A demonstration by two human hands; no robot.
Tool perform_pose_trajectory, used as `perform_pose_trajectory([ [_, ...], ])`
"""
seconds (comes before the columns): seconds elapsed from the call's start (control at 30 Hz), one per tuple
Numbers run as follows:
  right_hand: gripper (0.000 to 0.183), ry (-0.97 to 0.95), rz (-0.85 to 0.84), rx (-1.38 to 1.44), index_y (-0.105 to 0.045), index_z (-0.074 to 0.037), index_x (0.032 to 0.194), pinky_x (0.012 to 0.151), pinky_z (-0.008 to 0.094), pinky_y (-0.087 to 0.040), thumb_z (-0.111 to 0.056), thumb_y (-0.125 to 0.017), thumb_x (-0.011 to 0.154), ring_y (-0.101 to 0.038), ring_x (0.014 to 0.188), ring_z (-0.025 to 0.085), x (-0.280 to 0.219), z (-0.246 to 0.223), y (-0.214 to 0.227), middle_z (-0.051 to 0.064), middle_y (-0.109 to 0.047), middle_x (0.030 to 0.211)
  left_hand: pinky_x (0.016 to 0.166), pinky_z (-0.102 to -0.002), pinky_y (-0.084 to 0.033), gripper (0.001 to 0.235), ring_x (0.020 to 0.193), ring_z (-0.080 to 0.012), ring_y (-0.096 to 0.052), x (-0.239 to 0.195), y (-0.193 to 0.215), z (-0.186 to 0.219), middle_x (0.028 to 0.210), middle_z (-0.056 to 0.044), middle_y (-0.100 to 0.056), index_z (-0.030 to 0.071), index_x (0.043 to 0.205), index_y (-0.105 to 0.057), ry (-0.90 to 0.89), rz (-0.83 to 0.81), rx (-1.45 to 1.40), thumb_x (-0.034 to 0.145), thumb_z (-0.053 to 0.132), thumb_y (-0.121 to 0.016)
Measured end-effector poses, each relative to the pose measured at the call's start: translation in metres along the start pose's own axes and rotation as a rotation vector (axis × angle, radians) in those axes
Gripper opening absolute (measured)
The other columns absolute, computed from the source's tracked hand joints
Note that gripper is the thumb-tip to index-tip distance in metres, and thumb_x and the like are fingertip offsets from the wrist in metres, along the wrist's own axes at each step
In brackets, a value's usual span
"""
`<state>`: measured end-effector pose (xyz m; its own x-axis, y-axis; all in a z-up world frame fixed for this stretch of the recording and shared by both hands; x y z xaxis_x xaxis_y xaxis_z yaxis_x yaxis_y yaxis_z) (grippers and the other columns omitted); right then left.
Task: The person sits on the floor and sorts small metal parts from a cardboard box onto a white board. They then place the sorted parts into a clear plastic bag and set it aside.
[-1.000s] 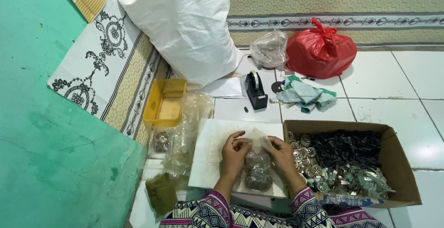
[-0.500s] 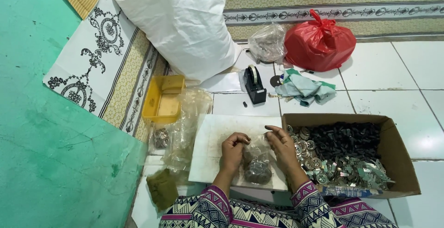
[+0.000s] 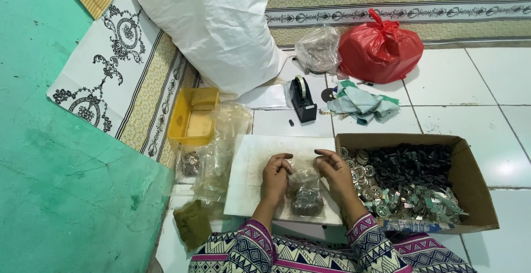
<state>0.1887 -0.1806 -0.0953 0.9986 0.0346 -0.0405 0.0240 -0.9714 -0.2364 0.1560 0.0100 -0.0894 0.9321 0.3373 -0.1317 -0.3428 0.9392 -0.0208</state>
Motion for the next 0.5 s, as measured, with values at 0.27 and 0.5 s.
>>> perform_pose_trajectory([
  [0.27,0.05,-0.063,-0.061,-0.188,-0.076,-0.004,0.118,0.06,0.025,-0.049,-0.001,-0.09,0.069,-0.061,0.068,0.013,-0.012,-0.019,-0.019,0.009,-0.069,0.075,0.067,-0.031,-0.042,0.032,0.071,-0.0195,-0.063,0.007,0.0,-0.023,0.113,0.003,-0.073,0.013,0.064,-0.061,0.071,-0.07,0.166,0.09,-0.001,-0.048],
  [0.5,0.036,-0.031,0.021,-0.165,-0.077,-0.002,0.106,0.061,0.027,-0.051,-0.002,-0.09,0.073,-0.065,0.069,0.015,-0.002,0.006,-0.004,0.01,-0.069,0.073,0.067,-0.029,-0.057,0.059,0.086,-0.0215,-0.062,-0.014,-0.001,0.024,0.106,-0.016,-0.061,0.012,0.143,-0.048,0.231,-0.171,-0.196,0.094,0.035,-0.071],
])
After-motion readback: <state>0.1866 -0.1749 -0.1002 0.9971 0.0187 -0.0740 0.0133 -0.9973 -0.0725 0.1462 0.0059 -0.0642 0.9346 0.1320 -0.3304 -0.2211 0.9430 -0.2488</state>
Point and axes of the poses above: each hand's wrist, its own x-axis towards the middle knuckle, its own y-axis out of the back of the hand, z = x × y, the point moved 6 cm from there along x, towards the middle knuckle
